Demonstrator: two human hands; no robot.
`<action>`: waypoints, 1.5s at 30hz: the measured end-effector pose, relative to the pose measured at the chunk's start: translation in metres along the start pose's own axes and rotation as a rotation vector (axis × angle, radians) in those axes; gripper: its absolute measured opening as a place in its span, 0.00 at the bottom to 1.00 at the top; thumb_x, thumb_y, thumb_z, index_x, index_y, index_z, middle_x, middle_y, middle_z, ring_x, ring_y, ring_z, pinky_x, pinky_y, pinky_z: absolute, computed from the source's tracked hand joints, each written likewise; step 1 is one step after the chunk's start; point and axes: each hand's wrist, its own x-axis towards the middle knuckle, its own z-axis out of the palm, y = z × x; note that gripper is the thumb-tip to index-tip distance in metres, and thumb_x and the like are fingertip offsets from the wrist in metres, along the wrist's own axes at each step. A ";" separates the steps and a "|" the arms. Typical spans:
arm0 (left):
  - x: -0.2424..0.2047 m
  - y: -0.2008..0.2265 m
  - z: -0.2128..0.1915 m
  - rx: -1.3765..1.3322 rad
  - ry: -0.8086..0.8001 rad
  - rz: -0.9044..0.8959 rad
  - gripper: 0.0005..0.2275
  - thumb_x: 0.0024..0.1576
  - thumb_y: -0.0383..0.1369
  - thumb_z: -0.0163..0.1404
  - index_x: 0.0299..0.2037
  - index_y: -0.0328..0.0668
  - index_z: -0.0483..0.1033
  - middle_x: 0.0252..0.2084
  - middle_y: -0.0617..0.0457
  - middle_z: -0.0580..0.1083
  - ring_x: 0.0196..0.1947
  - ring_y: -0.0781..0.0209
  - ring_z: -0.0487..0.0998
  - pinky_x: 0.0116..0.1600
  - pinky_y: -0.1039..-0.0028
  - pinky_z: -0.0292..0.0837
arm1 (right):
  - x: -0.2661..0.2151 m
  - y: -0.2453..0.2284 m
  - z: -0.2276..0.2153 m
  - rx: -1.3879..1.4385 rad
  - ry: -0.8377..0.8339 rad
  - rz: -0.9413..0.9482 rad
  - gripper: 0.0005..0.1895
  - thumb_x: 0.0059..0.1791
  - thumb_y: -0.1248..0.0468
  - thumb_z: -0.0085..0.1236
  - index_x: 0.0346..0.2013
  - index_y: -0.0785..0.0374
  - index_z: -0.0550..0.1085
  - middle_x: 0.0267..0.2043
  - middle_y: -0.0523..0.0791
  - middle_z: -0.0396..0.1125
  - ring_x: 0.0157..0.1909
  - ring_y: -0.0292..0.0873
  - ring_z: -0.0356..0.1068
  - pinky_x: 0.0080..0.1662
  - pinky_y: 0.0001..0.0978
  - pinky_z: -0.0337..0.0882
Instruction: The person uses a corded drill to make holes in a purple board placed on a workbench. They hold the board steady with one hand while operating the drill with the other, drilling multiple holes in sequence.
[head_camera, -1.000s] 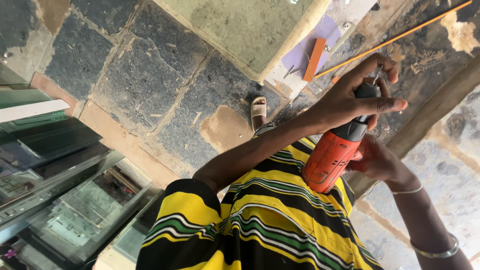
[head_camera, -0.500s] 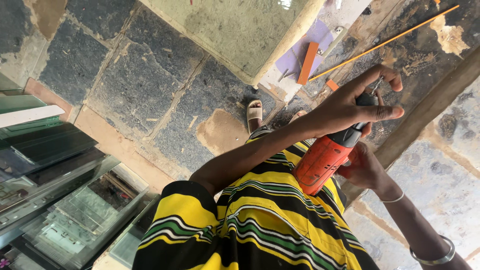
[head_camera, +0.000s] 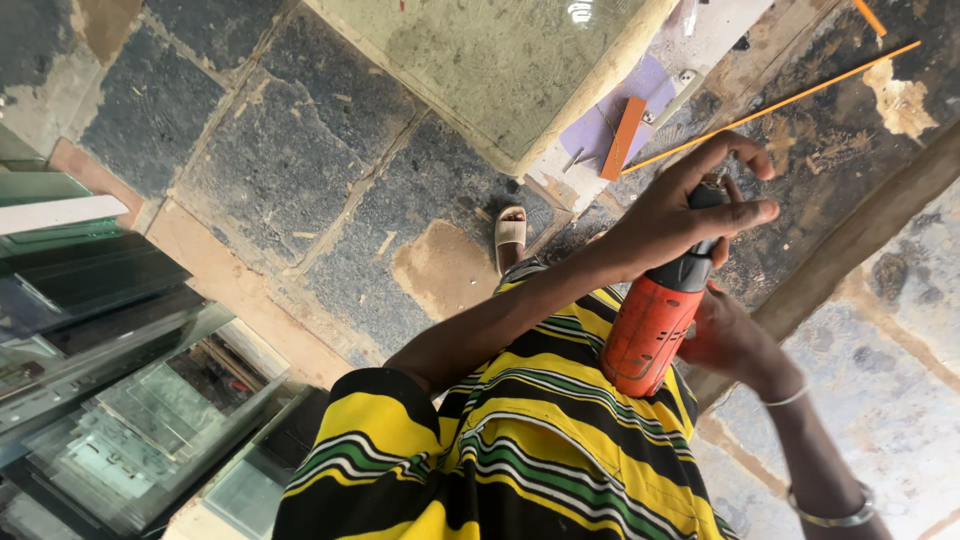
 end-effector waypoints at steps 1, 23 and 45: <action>0.000 0.000 -0.001 -0.018 0.006 -0.005 0.17 0.59 0.34 0.59 0.53 0.43 0.66 0.38 0.53 0.72 0.22 0.66 0.77 0.26 0.73 0.78 | 0.000 0.001 0.006 -0.061 0.089 0.079 0.34 0.34 0.67 0.70 0.53 0.66 0.68 0.49 0.55 0.72 0.50 0.57 0.74 0.52 0.44 0.73; 0.000 -0.001 -0.005 -0.128 -0.031 0.018 0.17 0.60 0.33 0.58 0.55 0.44 0.65 0.44 0.52 0.70 0.24 0.64 0.77 0.27 0.72 0.77 | 0.002 -0.004 0.034 -0.163 0.536 -0.027 0.20 0.39 0.64 0.68 0.36 0.66 0.66 0.29 0.50 0.68 0.31 0.53 0.70 0.40 0.42 0.71; 0.000 0.006 -0.015 -0.081 -0.010 0.000 0.16 0.61 0.31 0.56 0.56 0.45 0.66 0.38 0.53 0.71 0.24 0.64 0.78 0.28 0.71 0.79 | 0.008 -0.014 0.022 -0.215 0.489 -0.032 0.18 0.41 0.66 0.67 0.35 0.66 0.65 0.28 0.51 0.68 0.30 0.54 0.71 0.40 0.42 0.71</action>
